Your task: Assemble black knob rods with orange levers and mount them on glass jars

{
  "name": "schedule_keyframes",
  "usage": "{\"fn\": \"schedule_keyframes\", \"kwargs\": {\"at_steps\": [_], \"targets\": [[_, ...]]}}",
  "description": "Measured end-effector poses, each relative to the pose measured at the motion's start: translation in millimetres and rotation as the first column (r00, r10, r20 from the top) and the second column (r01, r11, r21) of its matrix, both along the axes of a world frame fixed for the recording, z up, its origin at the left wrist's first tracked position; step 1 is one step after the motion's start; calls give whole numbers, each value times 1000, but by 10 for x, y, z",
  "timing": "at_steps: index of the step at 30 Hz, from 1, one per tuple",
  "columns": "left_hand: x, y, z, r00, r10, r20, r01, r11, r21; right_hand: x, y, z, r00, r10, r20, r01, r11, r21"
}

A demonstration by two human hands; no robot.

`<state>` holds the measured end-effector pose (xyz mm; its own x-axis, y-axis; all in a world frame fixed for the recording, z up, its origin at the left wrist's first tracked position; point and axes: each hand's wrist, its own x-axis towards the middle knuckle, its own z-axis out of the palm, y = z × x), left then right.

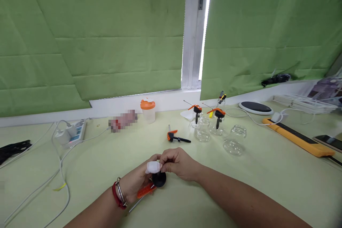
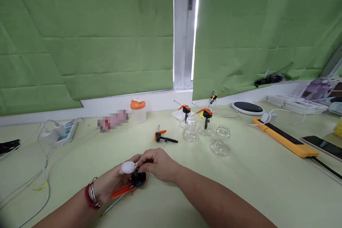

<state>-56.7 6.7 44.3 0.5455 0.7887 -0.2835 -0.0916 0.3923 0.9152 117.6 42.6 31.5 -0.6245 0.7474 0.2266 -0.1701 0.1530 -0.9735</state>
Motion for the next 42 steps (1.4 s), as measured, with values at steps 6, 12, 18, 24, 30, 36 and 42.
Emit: {"fn": "schedule_keyframes", "kwargs": {"at_steps": [6,12,18,24,30,36,42], "targets": [[-22,7,-34,1000,4,-2,-4,1000,-27,-3,-18,1,998,-33,44,29,995,93],[0,-2,-3,999,22,-29,-23,1000,-9,-10,-3,-5,1000,6,5,-6,999,35],[11,-13,26,1000,3,-27,-3,1000,-3,-27,11,-46,998,41,-53,-44,997,-59],[26,-23,66,1000,-1,-19,1,1000,-5,-32,11,-83,996,45,-75,-57,984,-166],[8,-22,36,1000,0,-19,0,1000,0,-29,4,-62,996,38,-75,-47,991,-122],[4,-6,23,1000,-5,-30,5,1000,-4,-46,10,-103,996,36,-77,-46,990,-132],[-10,5,-10,1000,13,-13,-14,999,-29,-51,16,-156,995,36,-89,-49,987,-152]]}}
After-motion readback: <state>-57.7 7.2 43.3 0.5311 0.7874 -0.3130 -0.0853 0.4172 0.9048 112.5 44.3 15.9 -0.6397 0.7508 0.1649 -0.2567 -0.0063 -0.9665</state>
